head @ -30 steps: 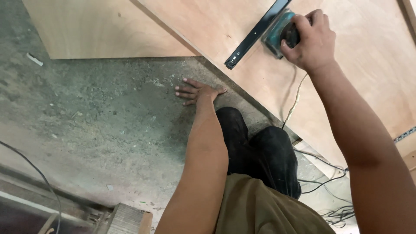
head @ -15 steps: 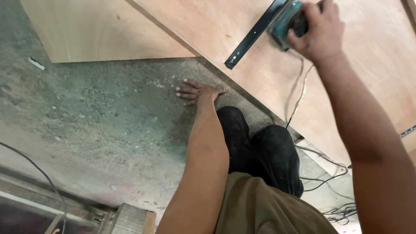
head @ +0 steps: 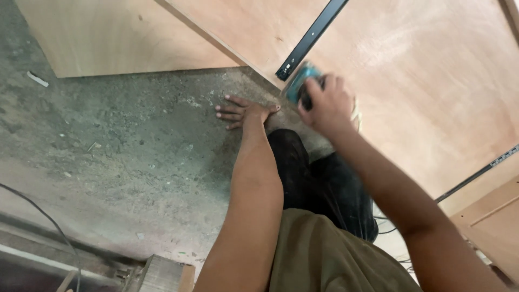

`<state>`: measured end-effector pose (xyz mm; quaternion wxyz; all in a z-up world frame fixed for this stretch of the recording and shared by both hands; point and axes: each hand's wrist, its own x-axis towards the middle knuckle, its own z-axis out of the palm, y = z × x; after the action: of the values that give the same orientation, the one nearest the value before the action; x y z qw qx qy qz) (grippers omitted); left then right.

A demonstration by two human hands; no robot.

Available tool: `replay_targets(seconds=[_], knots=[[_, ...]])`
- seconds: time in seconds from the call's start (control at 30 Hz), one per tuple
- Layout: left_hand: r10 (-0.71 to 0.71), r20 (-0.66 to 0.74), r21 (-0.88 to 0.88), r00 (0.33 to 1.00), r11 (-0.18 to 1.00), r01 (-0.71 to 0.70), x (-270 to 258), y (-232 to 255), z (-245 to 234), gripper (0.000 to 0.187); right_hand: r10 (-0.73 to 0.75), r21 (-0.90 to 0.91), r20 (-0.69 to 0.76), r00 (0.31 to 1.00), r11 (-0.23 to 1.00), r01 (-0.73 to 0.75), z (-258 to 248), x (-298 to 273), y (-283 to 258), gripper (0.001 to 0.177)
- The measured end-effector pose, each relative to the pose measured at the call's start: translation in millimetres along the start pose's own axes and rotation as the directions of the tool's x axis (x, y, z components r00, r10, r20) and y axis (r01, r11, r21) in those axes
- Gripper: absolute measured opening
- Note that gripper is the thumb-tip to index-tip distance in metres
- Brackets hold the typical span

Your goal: Sanding a plywood board using an electric orbital sander

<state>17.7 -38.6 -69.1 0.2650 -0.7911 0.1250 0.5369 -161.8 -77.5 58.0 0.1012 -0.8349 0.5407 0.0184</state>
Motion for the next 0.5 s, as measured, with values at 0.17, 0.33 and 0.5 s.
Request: replay_targets(seconds=[0.17,0.33,0.5], knots=[[0.005,0.017,0.004,1.000,1.000,-0.005,0,-5,4,0.175,-0.034,-0.014,-0.065,0.997,0.999,0.033,11,-9,0,0.050],[0.026,0.053,-0.018,0.998,1.000,-0.025,-1,-4,-2,0.173,0.000,0.025,-0.015,1.000,1.000,0.000,8,22,43,0.055],[0.055,0.070,-0.033,0.996,0.998,-0.053,-1,-6,-2,0.171,0.045,0.001,-0.021,0.999,0.999,-0.045,-5,35,59,0.057]])
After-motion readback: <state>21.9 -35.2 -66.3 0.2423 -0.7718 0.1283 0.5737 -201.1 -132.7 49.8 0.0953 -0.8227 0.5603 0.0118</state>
